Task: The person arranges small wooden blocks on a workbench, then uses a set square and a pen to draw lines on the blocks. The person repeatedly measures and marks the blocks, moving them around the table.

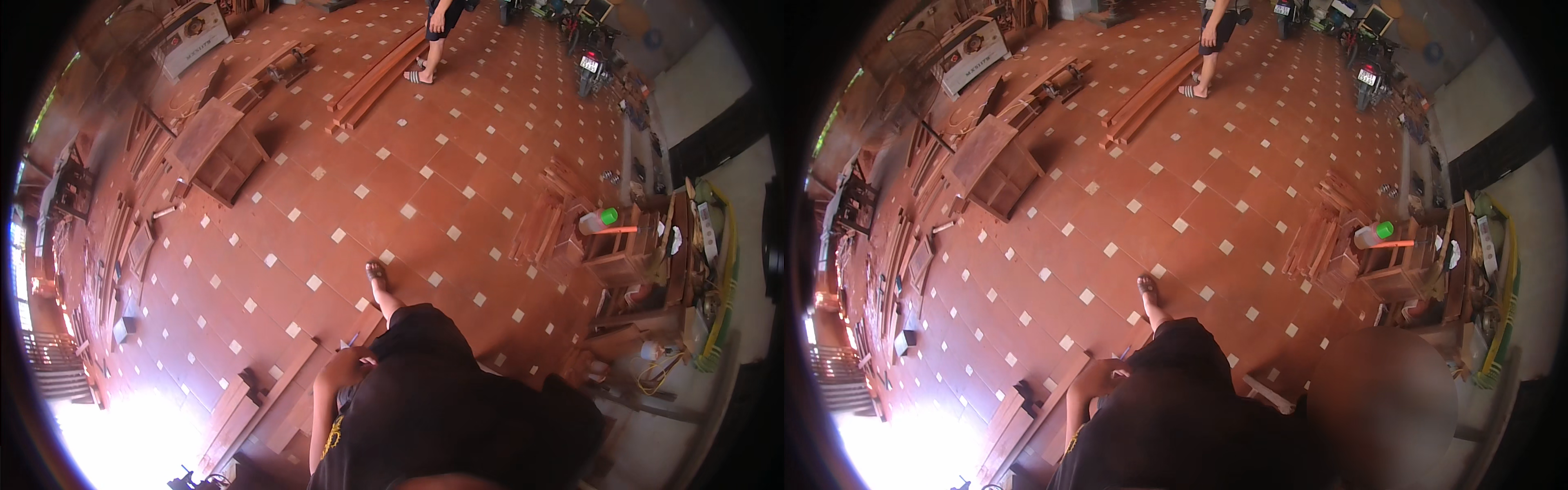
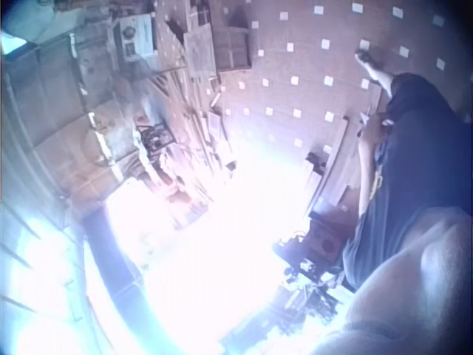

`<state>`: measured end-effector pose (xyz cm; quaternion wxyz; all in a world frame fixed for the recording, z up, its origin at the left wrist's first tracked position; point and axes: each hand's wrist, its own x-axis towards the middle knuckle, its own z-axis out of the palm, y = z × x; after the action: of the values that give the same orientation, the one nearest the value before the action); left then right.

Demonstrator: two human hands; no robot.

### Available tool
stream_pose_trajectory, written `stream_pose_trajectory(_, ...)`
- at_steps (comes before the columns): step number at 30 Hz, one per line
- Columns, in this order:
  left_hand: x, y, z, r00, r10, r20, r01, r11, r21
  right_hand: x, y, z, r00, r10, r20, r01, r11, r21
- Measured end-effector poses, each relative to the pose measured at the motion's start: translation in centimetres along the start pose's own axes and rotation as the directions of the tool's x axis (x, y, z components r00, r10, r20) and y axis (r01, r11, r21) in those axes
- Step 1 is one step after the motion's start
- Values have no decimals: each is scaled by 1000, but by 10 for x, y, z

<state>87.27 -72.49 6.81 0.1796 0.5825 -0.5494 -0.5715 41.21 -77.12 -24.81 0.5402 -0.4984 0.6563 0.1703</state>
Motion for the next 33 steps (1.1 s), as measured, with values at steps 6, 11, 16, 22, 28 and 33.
stream_pose_trajectory(6, 41, 6, -105, 993, -110, -52, 115, 988, 104, 104, -175, -95, 969, -245, -36, 231, 947, -224)
stream_pose_trajectory(11, 62, 15, -141, 957, -146, -251, 122, 986, -111, 207, -422, -208, 869, -425, -254, 373, 899, -230)
stream_pose_trajectory(16, 57, -41, -154, 889, -81, -451, -13, 979, -202, 184, -636, -221, 738, -623, -259, 663, 602, 444)
stream_pose_trajectory(22, 75, -41, -272, 843, -264, -469, 168, 957, -236, 226, -666, -158, 884, -468, 2, 466, 881, -85)
stream_pose_trajectory(28, 53, -75, -408, 903, -201, -380, 170, 979, -112, 261, -579, -67, 847, -388, 364, 521, 744, -419)
stream_pose_trajectory(33, 16, -98, -481, 874, -128, -469, 104, 992, -76, 175, -586, -3, 936, -211, 282, 337, 770, -542)
